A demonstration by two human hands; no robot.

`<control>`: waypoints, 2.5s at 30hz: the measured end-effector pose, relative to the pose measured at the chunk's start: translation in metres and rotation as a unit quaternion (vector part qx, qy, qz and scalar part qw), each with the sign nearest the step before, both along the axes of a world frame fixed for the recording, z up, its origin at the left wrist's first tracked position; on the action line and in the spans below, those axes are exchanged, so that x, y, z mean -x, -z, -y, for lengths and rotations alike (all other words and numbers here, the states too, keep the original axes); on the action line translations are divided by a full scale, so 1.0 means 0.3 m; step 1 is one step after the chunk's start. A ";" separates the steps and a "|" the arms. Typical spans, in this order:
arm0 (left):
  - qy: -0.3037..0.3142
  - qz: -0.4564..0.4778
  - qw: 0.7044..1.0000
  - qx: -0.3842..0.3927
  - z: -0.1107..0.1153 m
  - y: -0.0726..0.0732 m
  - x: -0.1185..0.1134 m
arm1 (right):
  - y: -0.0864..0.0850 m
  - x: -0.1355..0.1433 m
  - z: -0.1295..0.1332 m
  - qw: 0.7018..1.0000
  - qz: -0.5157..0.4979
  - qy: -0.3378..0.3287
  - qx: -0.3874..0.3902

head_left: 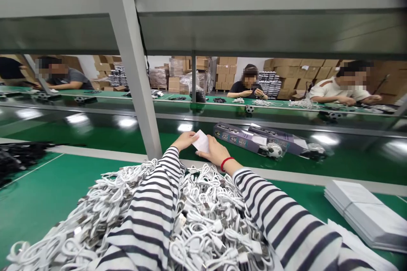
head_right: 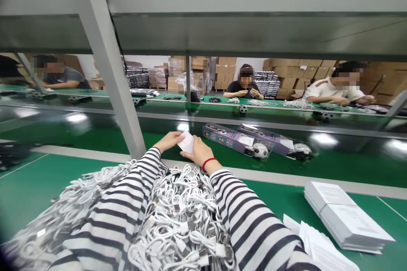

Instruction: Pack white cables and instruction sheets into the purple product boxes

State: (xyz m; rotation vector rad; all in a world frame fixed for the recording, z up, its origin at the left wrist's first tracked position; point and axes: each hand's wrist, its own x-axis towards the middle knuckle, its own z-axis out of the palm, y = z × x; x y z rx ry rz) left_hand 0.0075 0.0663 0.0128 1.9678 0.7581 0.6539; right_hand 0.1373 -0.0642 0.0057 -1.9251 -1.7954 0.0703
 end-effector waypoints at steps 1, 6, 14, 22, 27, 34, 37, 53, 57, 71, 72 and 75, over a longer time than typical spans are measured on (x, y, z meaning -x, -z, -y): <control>0.001 0.007 1.000 0.003 0.009 -0.008 0.000 | 0.001 -0.005 0.001 1.000 0.002 -0.013 -0.007; 0.008 0.054 0.989 0.139 0.084 -0.065 -0.001 | 0.001 -0.020 0.000 0.997 -0.011 -0.056 -0.051; 0.085 0.048 0.933 0.347 0.160 -0.120 0.007 | 0.003 -0.012 -0.006 0.991 0.020 -0.066 -0.115; 0.142 0.033 0.902 0.407 0.189 -0.128 0.007 | -0.002 -0.009 0.004 0.987 0.039 -0.074 -0.139; 0.154 0.008 0.914 0.374 0.179 -0.116 0.001 | -0.007 -0.015 0.008 0.986 0.041 -0.084 -0.138; 0.140 0.011 0.931 0.336 0.160 -0.100 -0.004 | 0.008 -0.035 0.003 0.987 0.051 -0.069 -0.135; 0.132 0.016 0.934 0.331 0.154 -0.092 -0.006 | 0.013 -0.039 0.001 0.987 0.042 -0.070 -0.138; 0.094 0.042 0.947 0.305 0.136 -0.060 -0.009 | 0.055 -0.067 -0.026 0.987 0.085 -0.026 -0.135; 0.076 0.047 0.961 0.260 0.116 -0.047 -0.010 | 0.056 -0.071 -0.027 0.988 0.095 -0.014 -0.121; 0.046 0.035 0.975 0.216 0.126 -0.068 -0.011 | 0.059 -0.062 -0.030 0.982 0.127 0.003 -0.142; 0.057 0.034 0.973 0.221 0.131 -0.070 -0.011 | 0.058 -0.060 -0.031 0.981 0.129 0.000 -0.146; 0.088 0.017 0.973 0.212 0.150 -0.073 -0.007 | 0.056 -0.057 -0.032 0.979 0.129 -0.014 -0.158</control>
